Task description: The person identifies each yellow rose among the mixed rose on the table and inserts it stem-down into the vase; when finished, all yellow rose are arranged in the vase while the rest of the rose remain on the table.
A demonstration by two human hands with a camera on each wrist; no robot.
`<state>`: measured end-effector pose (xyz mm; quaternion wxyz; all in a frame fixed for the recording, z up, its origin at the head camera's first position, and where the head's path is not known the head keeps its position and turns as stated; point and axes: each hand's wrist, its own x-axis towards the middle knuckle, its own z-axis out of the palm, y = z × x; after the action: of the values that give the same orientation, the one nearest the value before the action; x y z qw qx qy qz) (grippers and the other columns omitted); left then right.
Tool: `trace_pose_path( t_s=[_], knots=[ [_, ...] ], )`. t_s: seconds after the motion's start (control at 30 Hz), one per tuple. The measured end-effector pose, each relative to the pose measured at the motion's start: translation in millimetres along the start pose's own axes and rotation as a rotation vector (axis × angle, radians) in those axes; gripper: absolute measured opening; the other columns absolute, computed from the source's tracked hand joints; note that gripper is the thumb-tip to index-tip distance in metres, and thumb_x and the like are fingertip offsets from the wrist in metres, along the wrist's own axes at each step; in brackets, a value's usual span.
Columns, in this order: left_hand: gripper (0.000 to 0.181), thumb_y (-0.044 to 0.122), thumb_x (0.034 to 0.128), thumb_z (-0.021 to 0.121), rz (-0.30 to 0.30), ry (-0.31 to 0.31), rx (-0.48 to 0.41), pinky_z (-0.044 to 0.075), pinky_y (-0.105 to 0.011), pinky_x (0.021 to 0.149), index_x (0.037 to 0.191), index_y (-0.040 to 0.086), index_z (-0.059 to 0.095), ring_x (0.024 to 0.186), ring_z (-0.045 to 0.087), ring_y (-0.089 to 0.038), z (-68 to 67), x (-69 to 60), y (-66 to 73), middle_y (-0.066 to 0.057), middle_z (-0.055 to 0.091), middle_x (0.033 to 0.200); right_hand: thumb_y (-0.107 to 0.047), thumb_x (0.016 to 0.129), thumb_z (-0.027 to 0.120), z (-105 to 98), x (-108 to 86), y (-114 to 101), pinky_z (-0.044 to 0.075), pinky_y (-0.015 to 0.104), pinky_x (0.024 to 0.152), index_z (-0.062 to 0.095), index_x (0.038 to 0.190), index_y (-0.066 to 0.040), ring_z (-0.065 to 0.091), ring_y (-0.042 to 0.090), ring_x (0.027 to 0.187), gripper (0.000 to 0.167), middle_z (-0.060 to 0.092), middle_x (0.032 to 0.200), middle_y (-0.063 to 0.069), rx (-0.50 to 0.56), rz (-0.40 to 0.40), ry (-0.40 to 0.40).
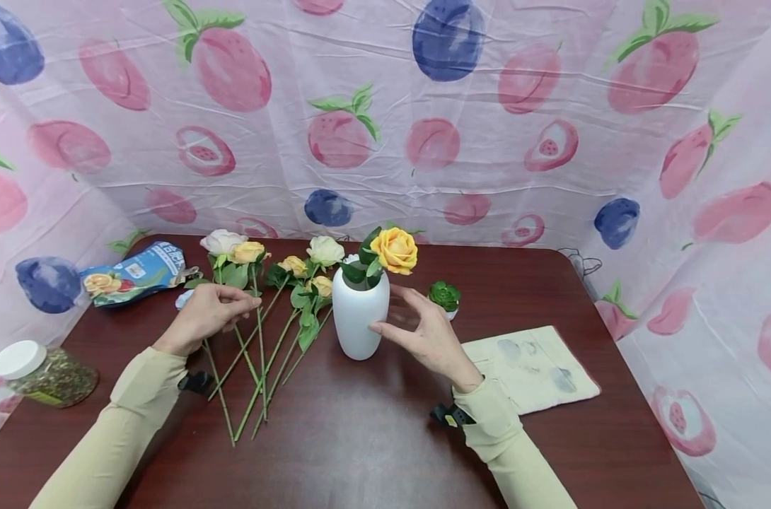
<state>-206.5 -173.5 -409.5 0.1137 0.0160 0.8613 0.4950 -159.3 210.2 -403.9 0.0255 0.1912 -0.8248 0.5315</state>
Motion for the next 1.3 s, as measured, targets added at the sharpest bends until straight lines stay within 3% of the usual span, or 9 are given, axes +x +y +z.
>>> trace_pose_path(
  t_s=[0.5, 0.67, 0.93, 1.3],
  knots=[
    [0.034, 0.033, 0.0972, 0.072, 0.050, 0.007, 0.013, 0.046, -0.029, 0.054, 0.103, 0.001, 0.078, 0.061, 0.056, -0.013, 2.7, -2.0, 18.1, -0.002, 0.066, 0.072, -0.021, 0.087, 0.085, 0, -0.3, 1, 0.058, 0.032, 0.093, 0.060, 0.140, -0.021, 0.071, 0.020, 0.116, 0.059, 0.066, 0.134, 0.003, -0.001, -0.007, 0.000],
    [0.031, 0.032, 0.0968, 0.073, 0.062, 0.006, -0.001, 0.045, -0.028, 0.053, 0.101, 0.001, 0.078, 0.057, 0.052, -0.012, 4.1, -0.3, 23.9, -0.005, 0.064, 0.070, -0.021, 0.087, 0.085, 0, -0.5, 1, 0.058, 0.032, 0.093, 0.060, 0.140, -0.022, 0.070, 0.020, 0.117, 0.059, 0.066, 0.135, 0.002, 0.006, -0.012, -0.002],
    [0.030, 0.031, 0.0966, 0.073, 0.084, 0.005, -0.006, 0.044, -0.027, 0.052, 0.100, 0.001, 0.077, 0.055, 0.049, -0.011, 5.1, 0.5, 32.3, 0.000, 0.062, 0.067, -0.021, 0.087, 0.085, 0, -0.6, 1, 0.058, 0.033, 0.094, 0.060, 0.140, -0.022, 0.070, 0.020, 0.117, 0.059, 0.066, 0.134, 0.002, 0.007, -0.009, -0.004],
    [0.028, 0.033, 0.0963, 0.073, 0.134, 0.013, 0.049, 0.038, -0.029, 0.049, 0.098, 0.005, 0.078, 0.050, 0.045, -0.013, 7.0, 3.0, 45.1, 0.001, 0.059, 0.060, -0.022, 0.087, 0.085, 0, -0.7, 0, 0.058, 0.033, 0.093, 0.060, 0.140, -0.022, 0.071, 0.020, 0.116, 0.059, 0.066, 0.134, 0.002, 0.004, -0.008, -0.004]
  ],
)
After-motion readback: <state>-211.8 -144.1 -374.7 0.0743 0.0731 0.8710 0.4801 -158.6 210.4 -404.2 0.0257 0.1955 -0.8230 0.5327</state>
